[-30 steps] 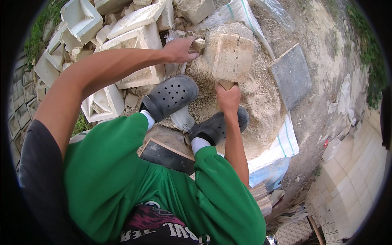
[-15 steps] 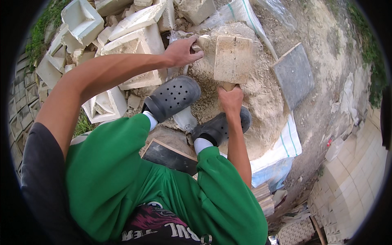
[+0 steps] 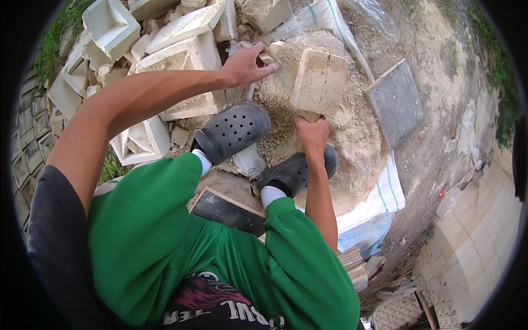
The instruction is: The person repeatedly strikes small stone fragments with a wooden mallet to break them into smaller pieces. They pick up fragments from a pile, position them on a flat surface, and strike them multiple times before discarding the broken pieces.
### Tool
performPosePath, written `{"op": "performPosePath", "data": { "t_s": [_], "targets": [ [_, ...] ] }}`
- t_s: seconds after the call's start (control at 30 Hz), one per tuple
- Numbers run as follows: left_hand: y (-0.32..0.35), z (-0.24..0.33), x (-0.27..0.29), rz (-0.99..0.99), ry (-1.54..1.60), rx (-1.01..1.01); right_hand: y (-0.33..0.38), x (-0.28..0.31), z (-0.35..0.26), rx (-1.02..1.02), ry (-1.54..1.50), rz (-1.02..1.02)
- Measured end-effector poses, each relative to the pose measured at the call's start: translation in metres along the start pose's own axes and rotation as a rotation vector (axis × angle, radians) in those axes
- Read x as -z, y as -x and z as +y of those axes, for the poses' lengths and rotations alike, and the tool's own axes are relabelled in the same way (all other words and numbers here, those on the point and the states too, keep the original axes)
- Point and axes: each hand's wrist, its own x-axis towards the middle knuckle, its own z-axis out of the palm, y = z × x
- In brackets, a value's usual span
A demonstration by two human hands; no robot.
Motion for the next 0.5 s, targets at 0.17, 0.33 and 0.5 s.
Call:
{"op": "performPosePath", "data": {
  "t_s": [0.17, 0.33, 0.5],
  "targets": [
    [0.002, -0.001, 0.000, 0.024, -0.057, -0.020, 0.005, 0.001, 0.004, 0.198, -0.125, 0.160],
    [0.002, 0.001, 0.000, 0.045, -0.017, -0.042, 0.008, -0.003, 0.007, 0.350, -0.312, 0.303],
    [-0.003, 0.005, -0.002, 0.031, 0.012, -0.010, -0.002, -0.003, 0.000, 0.151, 0.011, 0.165]
  ]
}}
